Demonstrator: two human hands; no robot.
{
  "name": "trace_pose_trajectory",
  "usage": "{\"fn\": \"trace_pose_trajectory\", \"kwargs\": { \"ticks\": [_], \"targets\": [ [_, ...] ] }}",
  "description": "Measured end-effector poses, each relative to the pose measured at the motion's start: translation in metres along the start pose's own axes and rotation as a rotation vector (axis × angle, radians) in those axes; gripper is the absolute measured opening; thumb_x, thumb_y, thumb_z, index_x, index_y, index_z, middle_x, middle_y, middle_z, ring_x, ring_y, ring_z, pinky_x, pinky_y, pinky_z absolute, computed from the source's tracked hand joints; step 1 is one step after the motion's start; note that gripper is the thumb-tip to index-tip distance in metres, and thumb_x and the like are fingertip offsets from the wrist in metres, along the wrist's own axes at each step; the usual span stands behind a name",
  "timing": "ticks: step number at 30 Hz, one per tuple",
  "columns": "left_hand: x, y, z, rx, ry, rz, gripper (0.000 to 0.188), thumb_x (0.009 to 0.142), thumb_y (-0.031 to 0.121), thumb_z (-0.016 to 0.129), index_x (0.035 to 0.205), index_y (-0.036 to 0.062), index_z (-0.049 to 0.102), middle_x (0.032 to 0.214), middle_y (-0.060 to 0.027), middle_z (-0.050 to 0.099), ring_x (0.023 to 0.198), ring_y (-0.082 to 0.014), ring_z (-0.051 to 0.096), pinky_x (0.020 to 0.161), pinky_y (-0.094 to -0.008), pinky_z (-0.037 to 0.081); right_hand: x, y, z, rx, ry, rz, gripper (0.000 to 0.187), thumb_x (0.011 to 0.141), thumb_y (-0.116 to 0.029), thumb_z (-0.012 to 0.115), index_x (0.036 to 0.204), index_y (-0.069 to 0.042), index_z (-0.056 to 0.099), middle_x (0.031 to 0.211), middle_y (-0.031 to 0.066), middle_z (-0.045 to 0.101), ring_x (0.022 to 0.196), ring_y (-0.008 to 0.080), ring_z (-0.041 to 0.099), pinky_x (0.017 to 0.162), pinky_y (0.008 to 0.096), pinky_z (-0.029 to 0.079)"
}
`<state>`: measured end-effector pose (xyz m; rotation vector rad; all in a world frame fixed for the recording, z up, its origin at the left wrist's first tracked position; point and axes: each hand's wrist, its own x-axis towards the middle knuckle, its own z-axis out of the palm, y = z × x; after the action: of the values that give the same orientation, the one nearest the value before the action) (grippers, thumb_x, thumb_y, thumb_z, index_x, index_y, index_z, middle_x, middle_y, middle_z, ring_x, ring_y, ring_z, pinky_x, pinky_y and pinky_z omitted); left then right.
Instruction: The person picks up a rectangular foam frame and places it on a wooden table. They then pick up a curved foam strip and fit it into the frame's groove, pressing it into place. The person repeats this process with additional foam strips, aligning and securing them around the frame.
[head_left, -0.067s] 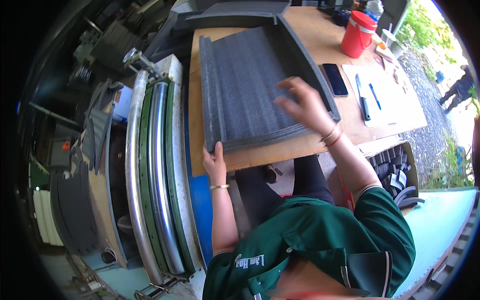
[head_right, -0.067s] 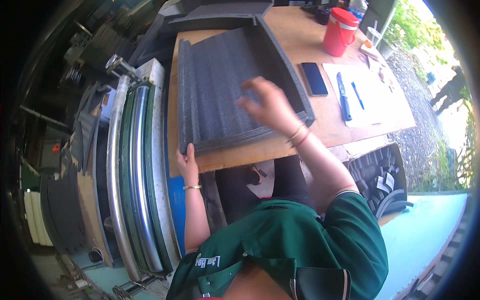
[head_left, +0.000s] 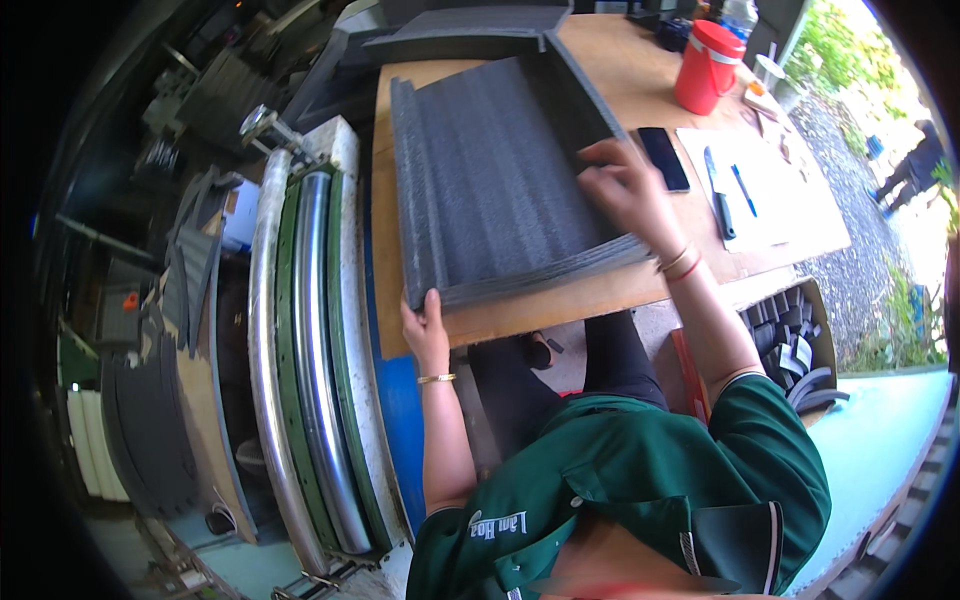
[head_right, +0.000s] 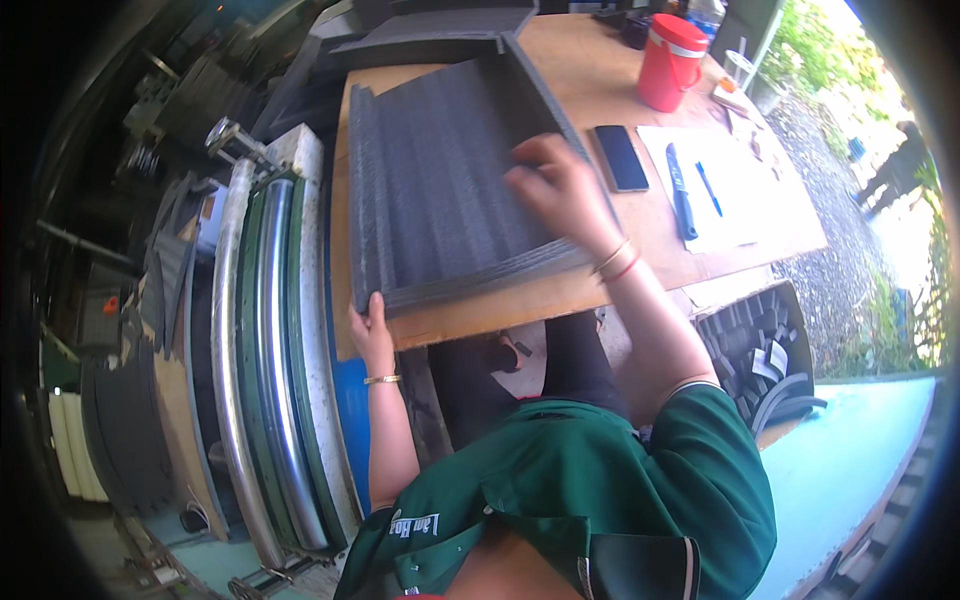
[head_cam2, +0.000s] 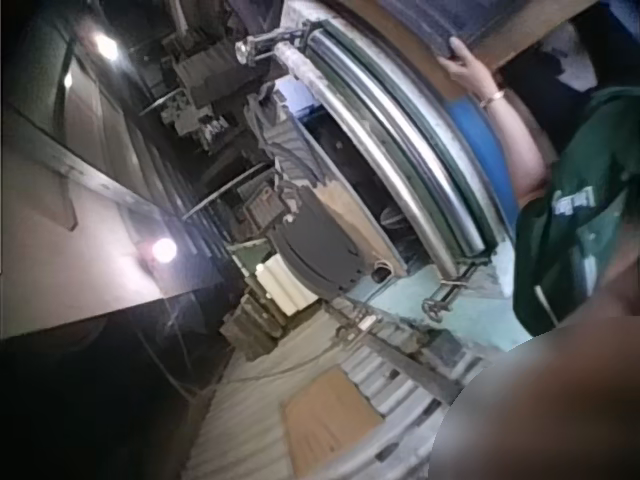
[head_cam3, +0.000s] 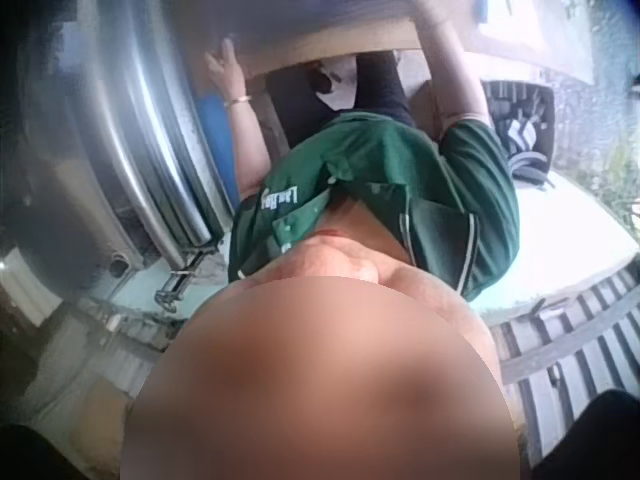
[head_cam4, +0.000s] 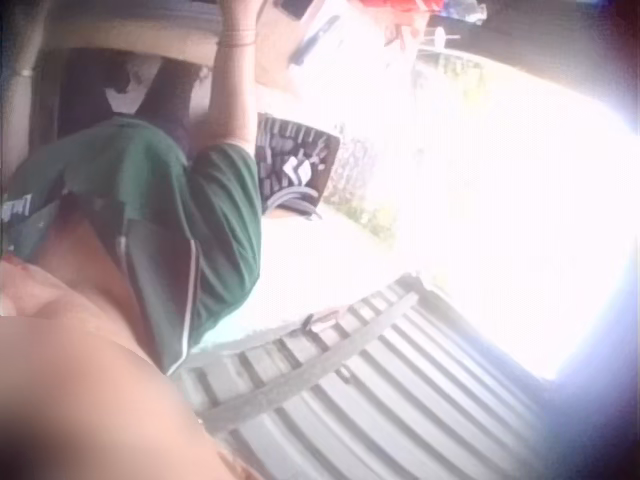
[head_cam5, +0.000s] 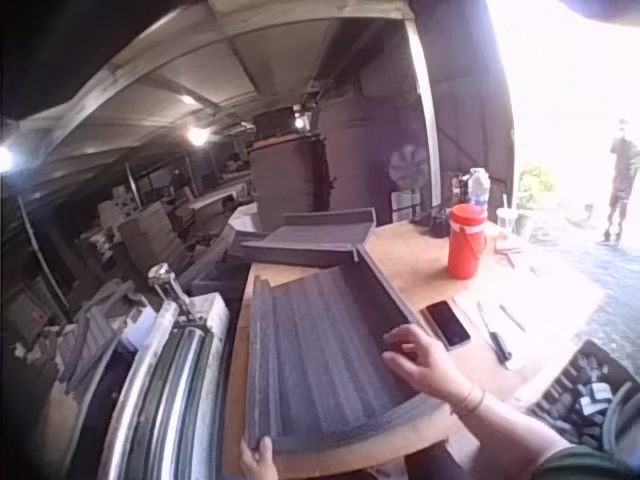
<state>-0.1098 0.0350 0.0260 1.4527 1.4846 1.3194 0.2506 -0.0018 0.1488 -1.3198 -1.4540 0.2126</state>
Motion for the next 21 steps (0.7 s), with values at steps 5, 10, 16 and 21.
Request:
{"fn": "trace_pose_trajectory", "kwargs": {
  "ticks": [5, 10, 16, 21],
  "targets": [
    [0.001, -0.024, 0.012, -0.216, 0.049, 0.092, 0.061, 0.102, 0.029, 0.060, 0.145, -0.0063, 0.037, 0.127, -0.0236, 0.060, 0.108, -0.0273, 0.063, 0.093, -0.0360, 0.051, -0.003, 0.148, -0.109, 0.161, 0.654, 0.573, 0.032, 0.096, -0.021, 0.066, 0.121, -0.005, 0.054, 0.113, 0.0080, 0.064, 0.098, 0.0140, 0.057, 0.087, 0.0292, 0.046],
    [0.003, -0.045, 0.024, -0.058, 0.167, 0.177, 0.072, 0.102, 0.049, 0.049, 0.143, -0.0094, 0.037, 0.139, -0.0312, 0.047, 0.126, -0.0378, 0.052, 0.106, -0.0456, 0.043, -0.029, 0.217, -0.101, -0.148, 0.411, 0.654, 0.074, 0.083, -0.033, 0.079, 0.139, -0.001, 0.043, 0.132, 0.0203, 0.056, 0.122, 0.0281, 0.055, 0.102, 0.0378, 0.045],
    [0.000, -0.044, 0.026, -0.003, 0.199, 0.232, 0.070, 0.104, 0.048, 0.042, 0.142, -0.0108, 0.036, 0.136, -0.0330, 0.048, 0.125, -0.0395, 0.053, 0.104, -0.0475, 0.044, -0.003, 0.209, -0.068, -0.529, 0.128, 0.859, 0.124, 0.068, -0.055, 0.085, 0.161, -0.011, 0.014, 0.157, 0.0197, 0.037, 0.148, 0.0361, 0.032, 0.119, 0.0513, 0.023],
    [0.002, -0.048, 0.028, 0.039, 0.228, 0.205, 0.071, 0.104, 0.048, 0.041, 0.142, -0.0110, 0.036, 0.135, -0.0339, 0.048, 0.125, -0.0407, 0.054, 0.103, -0.0482, 0.045, 0.009, 0.212, -0.060, -0.631, 0.092, 0.889, 0.125, 0.066, -0.053, 0.085, 0.161, -0.014, 0.013, 0.157, 0.0178, 0.038, 0.147, 0.0356, 0.033, 0.119, 0.0514, 0.024]
  ]
}}
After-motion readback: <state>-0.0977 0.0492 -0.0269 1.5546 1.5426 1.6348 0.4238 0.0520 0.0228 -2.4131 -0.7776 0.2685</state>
